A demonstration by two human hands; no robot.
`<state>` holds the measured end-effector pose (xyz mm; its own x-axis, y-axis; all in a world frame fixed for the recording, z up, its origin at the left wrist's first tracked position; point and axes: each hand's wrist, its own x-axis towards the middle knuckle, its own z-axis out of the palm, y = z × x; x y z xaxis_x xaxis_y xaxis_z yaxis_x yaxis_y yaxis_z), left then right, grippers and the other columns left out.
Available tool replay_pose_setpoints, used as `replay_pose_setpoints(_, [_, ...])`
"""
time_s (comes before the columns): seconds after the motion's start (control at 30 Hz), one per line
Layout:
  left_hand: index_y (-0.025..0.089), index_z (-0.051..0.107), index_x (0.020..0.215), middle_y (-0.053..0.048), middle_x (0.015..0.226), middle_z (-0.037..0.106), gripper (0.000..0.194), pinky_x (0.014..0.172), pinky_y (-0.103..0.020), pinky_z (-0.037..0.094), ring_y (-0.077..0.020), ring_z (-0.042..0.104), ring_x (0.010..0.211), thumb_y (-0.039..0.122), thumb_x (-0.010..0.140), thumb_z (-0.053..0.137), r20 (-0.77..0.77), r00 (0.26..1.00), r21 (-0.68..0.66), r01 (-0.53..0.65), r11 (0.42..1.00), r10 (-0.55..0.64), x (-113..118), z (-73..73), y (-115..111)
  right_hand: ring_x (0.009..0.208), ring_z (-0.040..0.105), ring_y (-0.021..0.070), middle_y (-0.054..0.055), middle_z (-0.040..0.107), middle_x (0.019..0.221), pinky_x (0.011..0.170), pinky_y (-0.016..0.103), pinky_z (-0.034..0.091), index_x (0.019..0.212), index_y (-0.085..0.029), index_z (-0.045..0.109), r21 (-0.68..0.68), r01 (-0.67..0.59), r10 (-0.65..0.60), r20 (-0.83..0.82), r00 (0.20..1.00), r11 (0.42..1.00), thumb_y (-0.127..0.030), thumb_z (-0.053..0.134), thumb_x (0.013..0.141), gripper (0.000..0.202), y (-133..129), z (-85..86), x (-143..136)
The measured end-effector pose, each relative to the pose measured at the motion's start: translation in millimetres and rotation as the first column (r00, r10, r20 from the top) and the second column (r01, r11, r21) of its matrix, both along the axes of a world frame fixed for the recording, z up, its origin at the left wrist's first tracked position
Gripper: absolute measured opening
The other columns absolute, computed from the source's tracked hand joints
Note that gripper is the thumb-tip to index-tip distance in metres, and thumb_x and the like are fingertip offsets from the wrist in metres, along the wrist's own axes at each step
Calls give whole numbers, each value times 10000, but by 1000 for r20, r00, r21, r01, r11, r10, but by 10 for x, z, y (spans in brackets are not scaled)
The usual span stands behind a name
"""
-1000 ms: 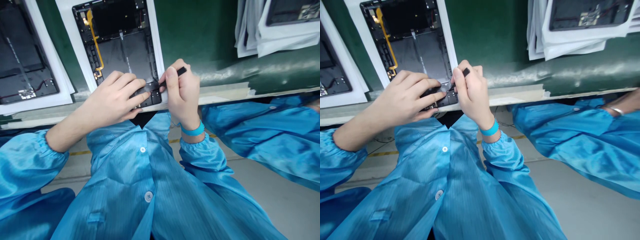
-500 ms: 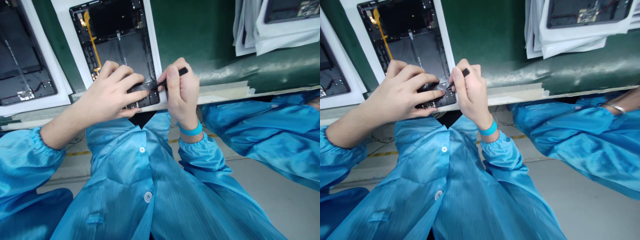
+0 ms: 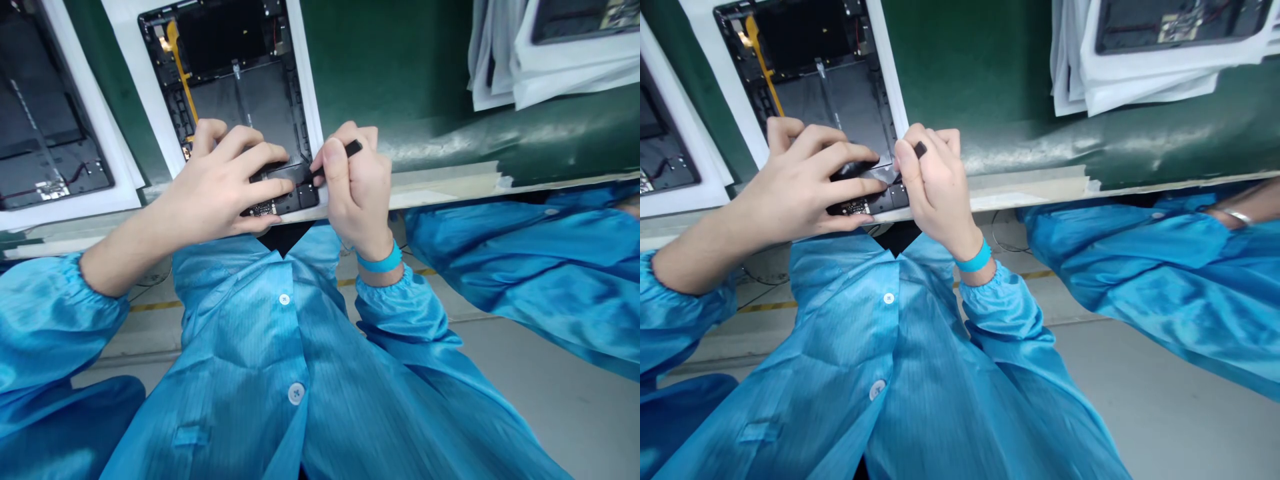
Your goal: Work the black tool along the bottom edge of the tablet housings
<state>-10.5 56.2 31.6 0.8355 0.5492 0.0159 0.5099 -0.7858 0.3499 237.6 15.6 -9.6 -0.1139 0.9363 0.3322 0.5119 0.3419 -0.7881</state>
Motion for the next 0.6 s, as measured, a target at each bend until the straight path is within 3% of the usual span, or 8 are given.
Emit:
replay_pose_setpoints(0.2, [351,738,1454,-99,1609,664,371,1215,-732,355,-420,537,1506,518,1144,621,-10,1000,-64,24,998,-25,7,74,16,944,650,278,49,683,894,1030,532,562,908,-305,597,-4,-15,15,24,1000,1000,-627,282,1194,534,-7,8,14])
replay_pose_setpoints(0.4, [318,715,1478,-117,1638,644,419,1216,-763,333,-436,522,1516,547,1145,603,-5,1000,-86,-7,996,6,1,24,-2,956,648,285,41,679,881,1054,535,536,905,-314,572,-19,-46,46,31,998,999,-609,271,1197,514,-11,68,-3])
replay_pose_setpoints(0.6, [347,746,1434,-83,1615,666,368,1222,-747,347,-423,538,1508,530,1140,623,6,1000,-51,-6,999,7,-21,-6,-11,1030,693,312,64,719,978,1106,656,534,989,-305,659,-5,-90,90,76,993,996,-654,228,1186,589,-2,-23,43])
